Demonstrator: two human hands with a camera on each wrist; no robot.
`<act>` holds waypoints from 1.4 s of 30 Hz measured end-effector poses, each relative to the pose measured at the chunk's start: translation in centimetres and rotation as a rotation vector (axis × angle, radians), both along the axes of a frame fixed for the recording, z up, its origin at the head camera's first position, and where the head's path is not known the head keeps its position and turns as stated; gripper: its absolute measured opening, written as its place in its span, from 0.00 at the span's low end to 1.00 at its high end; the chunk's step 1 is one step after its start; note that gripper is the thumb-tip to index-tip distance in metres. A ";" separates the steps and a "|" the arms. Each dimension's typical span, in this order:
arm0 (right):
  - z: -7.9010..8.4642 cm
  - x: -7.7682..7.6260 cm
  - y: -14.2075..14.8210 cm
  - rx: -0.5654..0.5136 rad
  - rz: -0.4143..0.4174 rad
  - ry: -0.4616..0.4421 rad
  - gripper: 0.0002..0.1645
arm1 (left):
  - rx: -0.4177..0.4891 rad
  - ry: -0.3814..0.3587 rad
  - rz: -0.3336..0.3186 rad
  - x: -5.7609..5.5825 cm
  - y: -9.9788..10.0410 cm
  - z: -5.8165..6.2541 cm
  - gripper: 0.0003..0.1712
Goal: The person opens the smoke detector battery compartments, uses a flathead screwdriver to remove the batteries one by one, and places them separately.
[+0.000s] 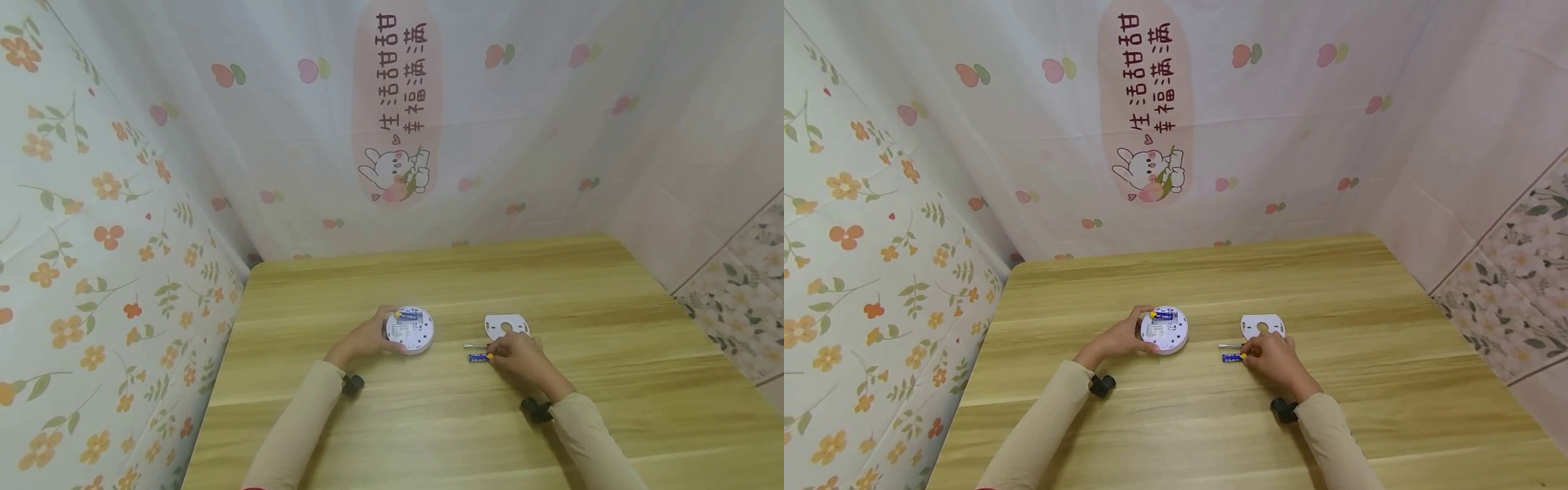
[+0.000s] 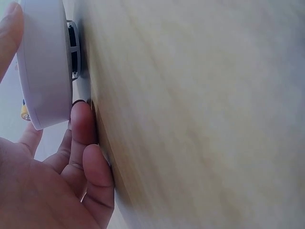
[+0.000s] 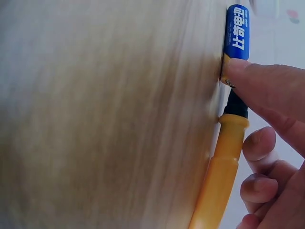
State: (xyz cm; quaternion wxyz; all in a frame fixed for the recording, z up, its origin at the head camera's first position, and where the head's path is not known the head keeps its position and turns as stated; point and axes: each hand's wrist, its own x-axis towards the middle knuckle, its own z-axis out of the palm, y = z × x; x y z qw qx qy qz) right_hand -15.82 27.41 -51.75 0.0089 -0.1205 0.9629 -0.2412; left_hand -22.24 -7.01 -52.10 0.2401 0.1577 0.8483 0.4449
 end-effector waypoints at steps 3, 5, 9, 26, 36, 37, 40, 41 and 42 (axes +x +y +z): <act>0.1 0.1 -0.1 0.038 0.001 0.008 0.05 | 0.002 0.003 -0.002 0.0 0.0 0.1 0.60; 0.2 0.2 -0.1 0.058 -0.005 0.006 0.05 | 0.002 0.007 -0.002 0.0 0.0 0.1 0.60; 0.4 0.2 -0.1 0.073 -0.003 0.007 0.05 | -0.003 0.015 -0.001 0.1 0.0 0.0 0.59; 2.0 -1.2 -0.5 -0.014 0.057 0.100 0.06 | -0.003 0.013 0.007 0.1 0.0 0.0 0.60; 4.1 -3.3 -1.9 -0.029 0.099 0.057 0.09 | 0.011 0.005 0.006 0.0 -0.1 -0.1 0.59; 4.2 -3.4 -2.1 -0.031 0.103 0.052 0.10 | 0.013 0.007 0.008 0.0 -0.1 -0.1 0.59; 4.5 -3.9 -2.7 -0.040 0.106 0.038 0.10 | 0.018 0.004 0.011 0.0 -0.2 -0.1 0.59; 4.6 -4.0 -2.8 -0.047 0.109 0.033 0.11 | 0.019 0.006 0.009 0.1 -0.2 -0.1 0.59; 4.7 -4.2 -3.0 -0.059 0.113 0.026 0.11 | 0.017 0.006 0.009 0.1 -0.2 -0.2 0.59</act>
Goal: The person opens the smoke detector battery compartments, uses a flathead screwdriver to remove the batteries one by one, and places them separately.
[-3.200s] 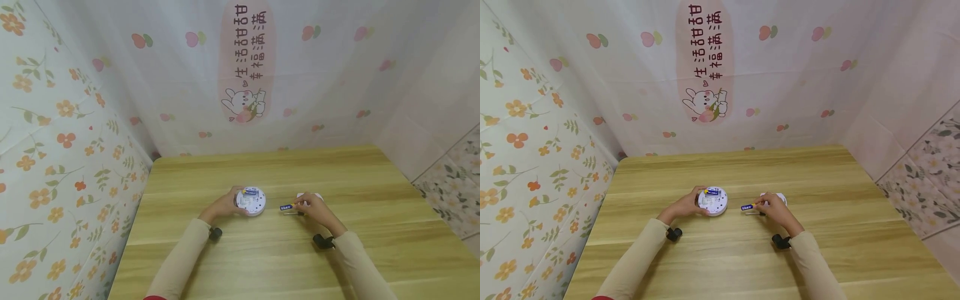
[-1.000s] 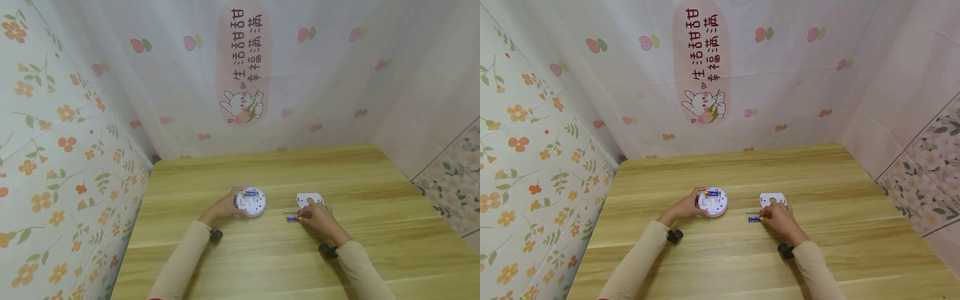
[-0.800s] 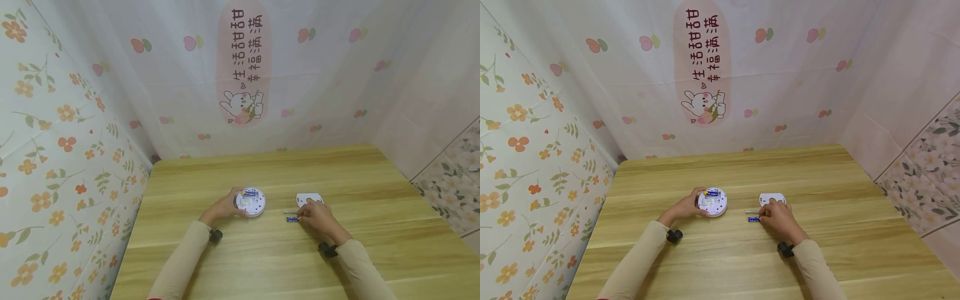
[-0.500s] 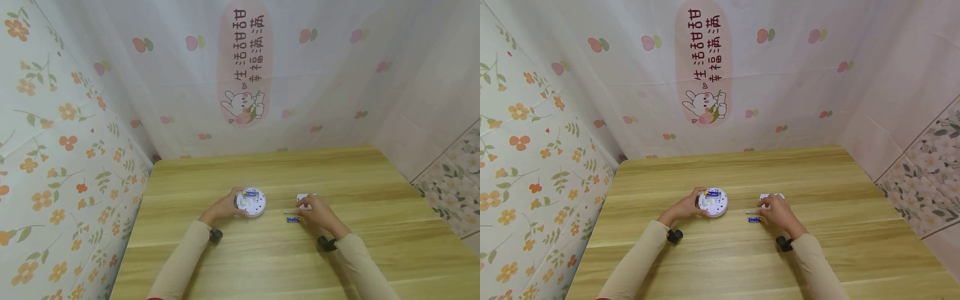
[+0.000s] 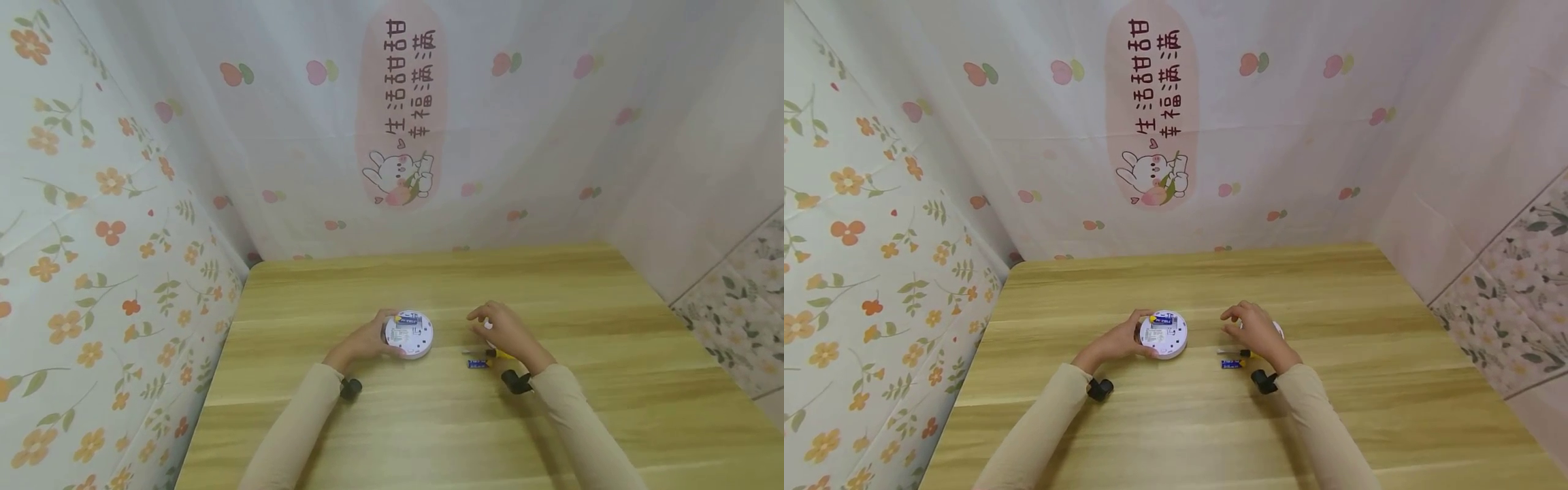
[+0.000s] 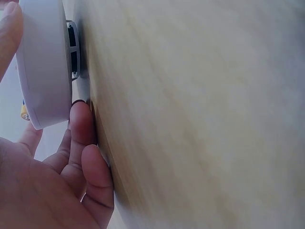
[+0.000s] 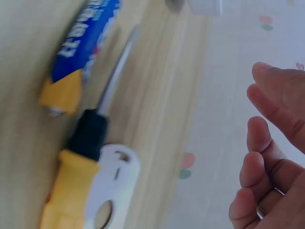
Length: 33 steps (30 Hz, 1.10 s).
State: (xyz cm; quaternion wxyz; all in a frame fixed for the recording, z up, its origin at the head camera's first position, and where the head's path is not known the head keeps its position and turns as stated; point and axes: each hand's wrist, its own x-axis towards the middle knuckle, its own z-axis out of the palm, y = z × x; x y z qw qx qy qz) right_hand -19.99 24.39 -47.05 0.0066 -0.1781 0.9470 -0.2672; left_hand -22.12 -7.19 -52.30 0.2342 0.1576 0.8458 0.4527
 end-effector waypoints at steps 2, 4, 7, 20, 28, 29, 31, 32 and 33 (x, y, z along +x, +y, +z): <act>0.2 -0.3 -0.2 -0.018 0.005 -0.007 0.11 | -0.001 0.002 -0.004 -0.1 0.1 0.0 0.60; 0.4 -0.5 -0.5 -0.031 0.006 -0.014 0.12 | -0.009 0.007 -0.006 0.0 0.1 0.0 0.60; 0.5 -0.7 -0.9 -0.042 0.000 -0.017 0.13 | -0.009 0.012 -0.005 0.1 0.0 0.1 0.60; 0.5 -2.3 -3.7 -0.053 0.035 0.001 0.14 | 0.000 -0.010 0.000 -0.2 0.0 0.0 0.60; 0.1 -3.4 -5.9 -0.090 0.082 0.052 0.12 | 0.031 -0.032 0.010 -0.2 0.0 0.0 0.59; 0.0 -3.5 -6.1 -0.089 0.087 0.058 0.12 | 0.036 -0.036 0.012 -0.2 0.0 0.0 0.59; -0.2 -3.7 -6.7 -0.093 0.094 0.059 0.12 | 0.039 -0.037 0.014 -0.2 0.0 0.0 0.59; -0.2 -3.8 -7.0 -0.095 0.093 0.051 0.12 | 0.040 -0.035 0.015 -0.2 0.0 0.0 0.59; -0.3 -3.8 -7.3 -0.097 0.091 0.042 0.12 | 0.036 -0.031 0.015 -0.2 0.0 0.1 0.59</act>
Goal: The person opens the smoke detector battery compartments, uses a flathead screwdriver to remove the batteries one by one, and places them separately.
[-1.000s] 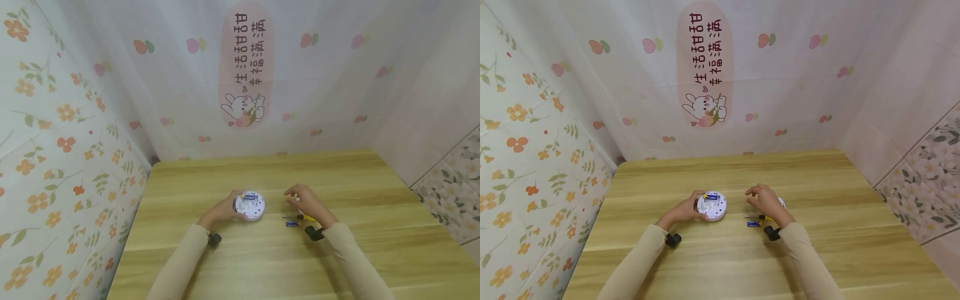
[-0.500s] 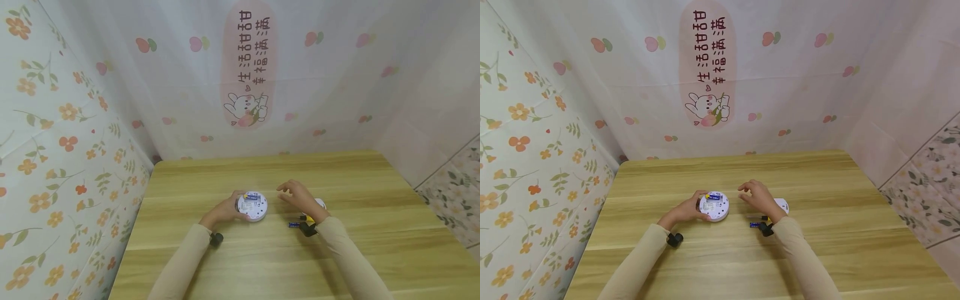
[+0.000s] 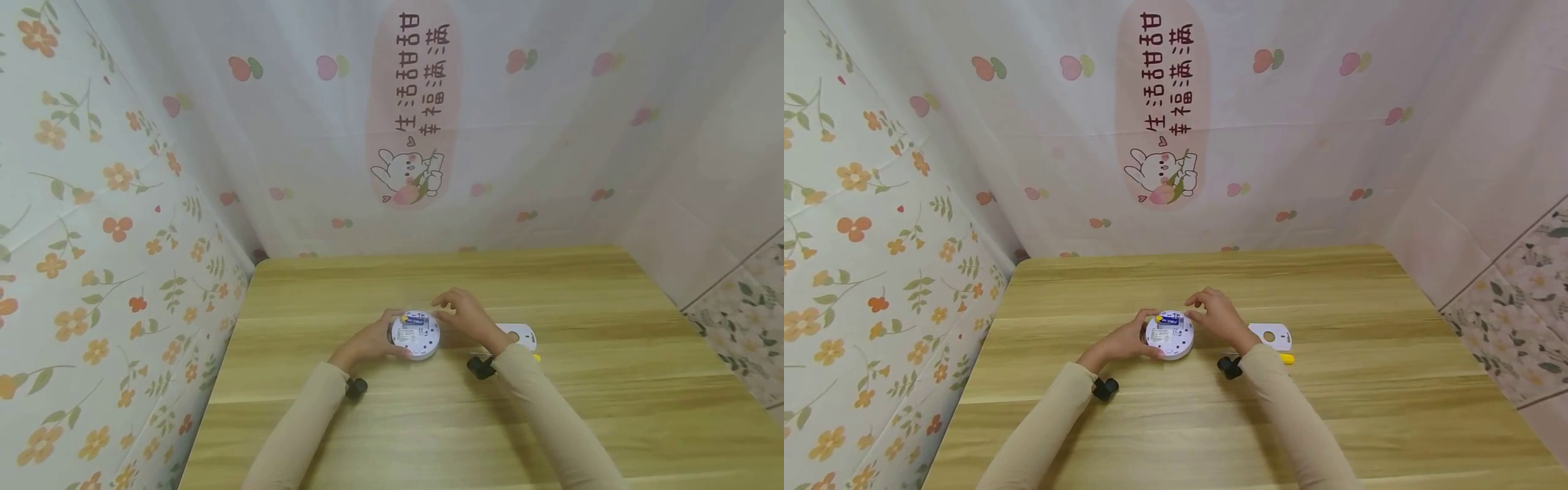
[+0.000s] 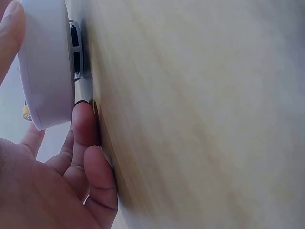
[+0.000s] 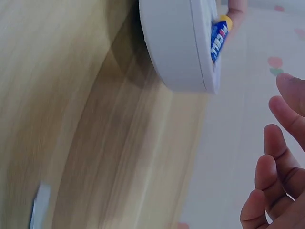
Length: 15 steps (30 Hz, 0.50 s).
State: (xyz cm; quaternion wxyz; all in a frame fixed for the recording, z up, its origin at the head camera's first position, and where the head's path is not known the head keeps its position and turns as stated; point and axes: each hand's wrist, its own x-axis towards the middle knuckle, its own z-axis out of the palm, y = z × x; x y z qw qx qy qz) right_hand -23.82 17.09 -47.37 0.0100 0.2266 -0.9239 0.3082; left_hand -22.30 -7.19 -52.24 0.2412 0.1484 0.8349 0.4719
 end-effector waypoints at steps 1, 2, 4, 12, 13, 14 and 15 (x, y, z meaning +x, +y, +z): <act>-0.1 -0.1 -0.3 0.000 -0.002 -0.009 0.12 | -0.003 0.003 0.000 0.0 0.0 0.0 0.59; -0.1 -0.1 -0.7 -0.004 -0.006 -0.026 0.12 | -0.008 0.007 0.000 0.0 0.0 0.0 0.59; -0.1 -0.1 -1.2 -0.013 -0.010 -0.052 0.13 | -0.019 0.010 0.001 -0.1 0.0 -0.1 0.59; -0.6 -0.1 -2.6 -0.023 -0.013 -0.080 0.10 | 0.010 0.008 0.005 -0.1 0.2 0.0 0.60; -0.7 -0.2 -2.7 -0.025 -0.011 -0.080 0.10 | 0.012 0.008 0.005 -0.1 0.2 0.0 0.59; -0.8 -0.2 -2.8 -0.029 -0.009 -0.080 0.10 | 0.013 0.008 0.007 -0.1 0.2 0.0 0.59; -0.9 -0.2 -3.0 -0.034 -0.006 -0.084 0.09 | 0.008 0.013 0.005 0.0 0.1 0.0 0.59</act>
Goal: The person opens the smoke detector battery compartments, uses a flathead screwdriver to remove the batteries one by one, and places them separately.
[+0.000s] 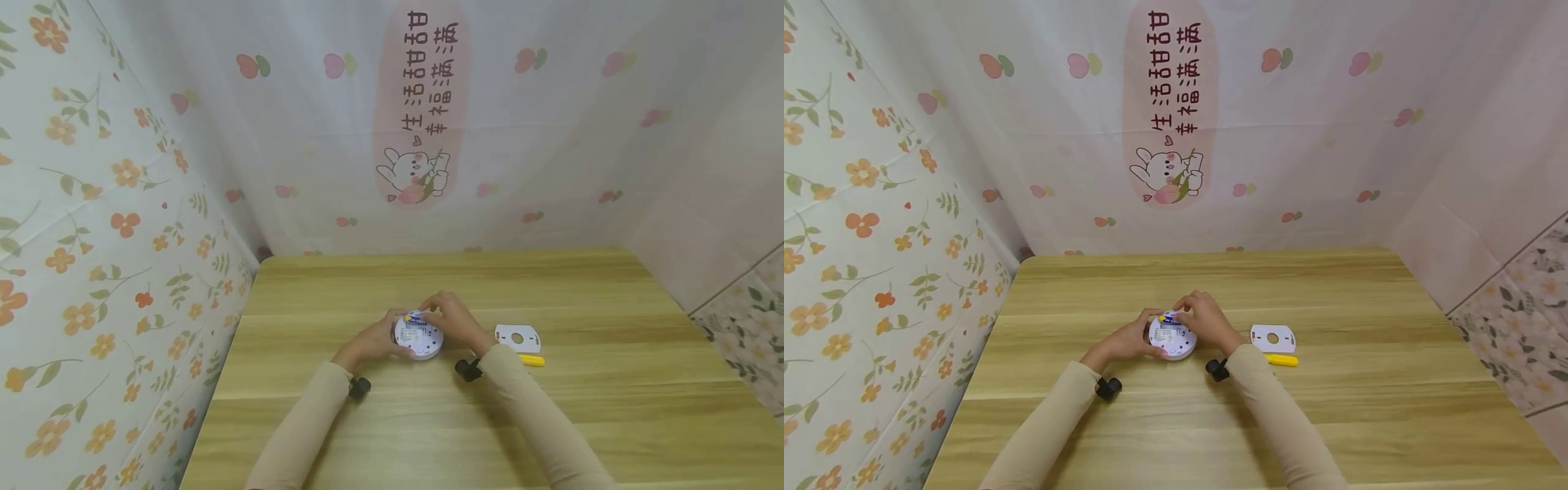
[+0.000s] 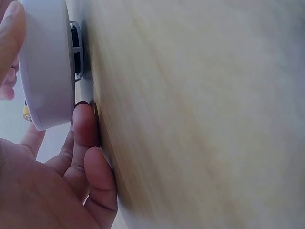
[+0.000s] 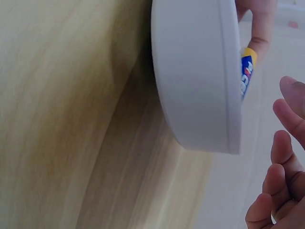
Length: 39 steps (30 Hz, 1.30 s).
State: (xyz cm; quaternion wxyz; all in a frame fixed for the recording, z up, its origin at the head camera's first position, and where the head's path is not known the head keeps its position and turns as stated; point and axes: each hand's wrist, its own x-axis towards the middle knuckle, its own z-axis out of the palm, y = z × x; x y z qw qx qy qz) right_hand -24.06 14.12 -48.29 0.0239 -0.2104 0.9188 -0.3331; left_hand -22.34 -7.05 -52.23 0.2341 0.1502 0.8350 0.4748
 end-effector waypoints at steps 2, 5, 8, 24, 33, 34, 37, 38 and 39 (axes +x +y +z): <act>-0.2 0.0 -0.2 -0.014 0.001 -0.007 0.08 | -0.007 0.002 -0.005 0.0 0.0 0.0 0.59; -0.5 -0.1 -0.5 -0.017 -0.003 -0.016 0.08 | -0.009 0.013 -0.018 0.0 0.1 0.1 0.59; -0.9 -0.1 -1.0 -0.007 0.005 -0.015 0.08 | -0.006 0.017 -0.025 0.1 0.1 0.1 0.59; -2.3 -0.2 -1.9 0.041 0.008 -0.007 0.08 | -0.007 0.018 -0.027 0.3 0.0 0.1 0.56; -1.8 -0.3 -2.1 0.048 0.023 0.018 0.08 | -0.029 0.039 -0.027 0.2 -0.1 0.4 0.56; -1.7 -0.3 -2.1 0.049 0.024 0.020 0.08 | -0.029 0.040 -0.028 0.2 -0.2 0.4 0.56; -1.6 -0.3 -2.1 0.052 0.022 0.026 0.07 | -0.025 0.043 -0.031 0.2 -0.2 0.4 0.56; -1.6 -0.3 -2.1 0.052 0.021 0.028 0.08 | -0.024 0.042 -0.032 0.1 -0.2 0.3 0.56; -1.5 -0.2 -2.1 0.051 0.020 0.034 0.07 | -0.024 0.041 -0.031 0.1 -0.2 0.3 0.56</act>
